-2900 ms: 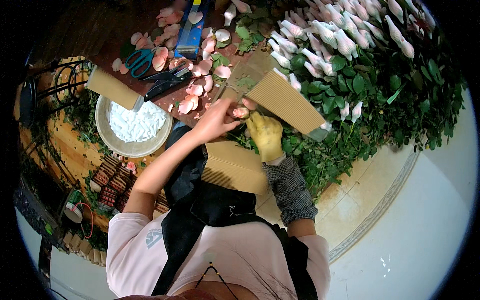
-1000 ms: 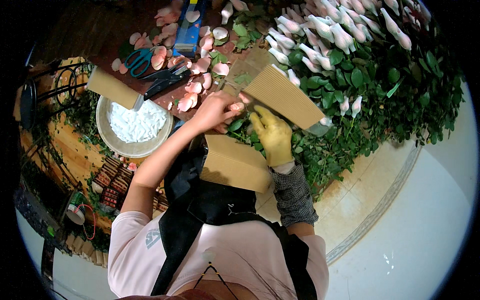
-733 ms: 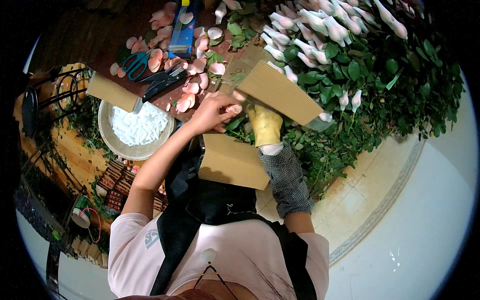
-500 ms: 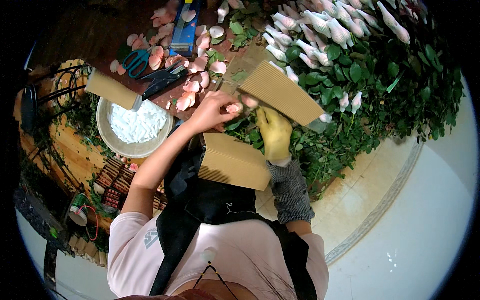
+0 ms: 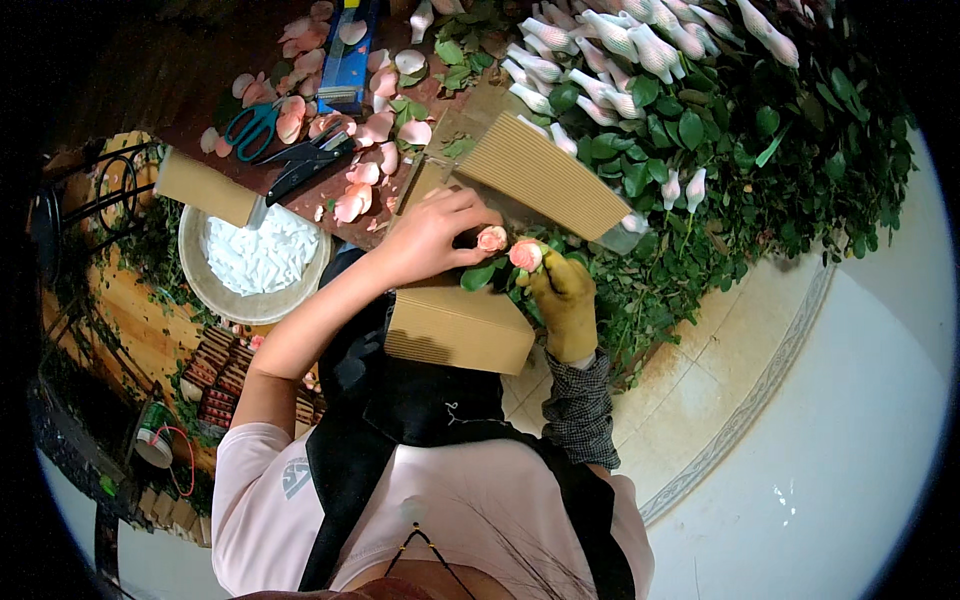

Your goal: The person arranges pink artificial flowers and green leaves into a black rectangular tray. They use a stapler to secure the arrangement and then place the tray into a cardboard box. The person also handles a roll of white packing material.

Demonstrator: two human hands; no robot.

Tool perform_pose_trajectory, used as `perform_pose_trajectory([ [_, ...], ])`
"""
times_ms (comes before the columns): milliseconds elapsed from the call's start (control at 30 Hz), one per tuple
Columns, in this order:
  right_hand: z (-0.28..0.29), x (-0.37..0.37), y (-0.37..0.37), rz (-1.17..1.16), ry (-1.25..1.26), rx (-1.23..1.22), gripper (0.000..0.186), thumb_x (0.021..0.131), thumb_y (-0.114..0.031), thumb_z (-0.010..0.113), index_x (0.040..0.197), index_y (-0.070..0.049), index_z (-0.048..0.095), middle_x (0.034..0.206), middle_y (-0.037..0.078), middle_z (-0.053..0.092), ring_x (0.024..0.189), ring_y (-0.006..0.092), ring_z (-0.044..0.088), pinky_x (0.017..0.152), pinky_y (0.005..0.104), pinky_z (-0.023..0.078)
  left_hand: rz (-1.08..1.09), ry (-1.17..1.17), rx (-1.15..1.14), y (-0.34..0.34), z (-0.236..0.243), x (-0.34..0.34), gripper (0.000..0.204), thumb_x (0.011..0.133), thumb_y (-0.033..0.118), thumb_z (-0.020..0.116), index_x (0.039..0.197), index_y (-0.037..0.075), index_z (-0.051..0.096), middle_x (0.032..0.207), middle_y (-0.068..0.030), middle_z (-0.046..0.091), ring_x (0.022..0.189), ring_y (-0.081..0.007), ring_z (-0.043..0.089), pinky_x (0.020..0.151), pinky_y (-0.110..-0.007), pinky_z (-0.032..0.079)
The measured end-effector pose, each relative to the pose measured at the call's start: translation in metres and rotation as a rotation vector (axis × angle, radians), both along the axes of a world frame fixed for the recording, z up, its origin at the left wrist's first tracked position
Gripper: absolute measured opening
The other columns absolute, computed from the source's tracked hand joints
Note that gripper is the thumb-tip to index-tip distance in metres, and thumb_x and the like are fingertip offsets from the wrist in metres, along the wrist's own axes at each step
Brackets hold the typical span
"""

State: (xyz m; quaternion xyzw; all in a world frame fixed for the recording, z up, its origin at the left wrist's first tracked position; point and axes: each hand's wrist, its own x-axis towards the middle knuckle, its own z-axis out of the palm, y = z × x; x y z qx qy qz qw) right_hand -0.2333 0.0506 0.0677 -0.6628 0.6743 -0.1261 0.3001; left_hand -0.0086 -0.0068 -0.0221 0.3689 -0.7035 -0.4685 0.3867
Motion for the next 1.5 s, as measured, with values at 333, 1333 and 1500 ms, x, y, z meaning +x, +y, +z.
perform_pose_trajectory([
  [333, 0.009, 0.013, 0.003, 0.128, 0.037, -0.044, 0.030, 0.089, -0.006, 0.065, 0.119, -0.007, 0.071, 0.076, 0.006, 0.071, 0.066, 0.0256, 0.064, 0.064, 0.0369, 0.050, -0.024, 0.065, 0.164, 0.003, 0.003, -0.003, 0.037, 0.083, 0.021, 0.079, 0.115, 0.007, 0.067, 0.098, -0.0141, 0.072, 0.093, -0.0317, 0.069, 0.084, -0.040, 0.053],
  [1333, -0.111, 0.011, -0.028, 0.317, 0.457, 0.052, 0.034, 0.095, -0.041, 0.064, 0.106, -0.009, 0.067, 0.078, 0.016, 0.069, 0.068, 0.0343, 0.070, 0.062, 0.0457, 0.058, 0.266, -0.255, 0.223, 0.031, -0.058, 0.072, 0.013, 0.091, 0.018, 0.070, 0.094, 0.007, 0.073, 0.084, -0.0132, 0.067, 0.084, -0.0334, 0.067, 0.072, -0.043, 0.053],
  [1500, -0.095, 0.017, -0.023, 0.277, 0.464, -0.054, 0.034, 0.094, -0.037, 0.065, 0.107, -0.005, 0.065, 0.080, 0.017, 0.070, 0.070, 0.0339, 0.070, 0.061, 0.0447, 0.057, 0.007, -0.267, -0.190, 0.011, -0.059, 0.051, 0.022, 0.082, 0.024, 0.077, 0.096, 0.008, 0.073, 0.092, -0.0076, 0.065, 0.089, -0.0284, 0.064, 0.077, -0.039, 0.051],
])
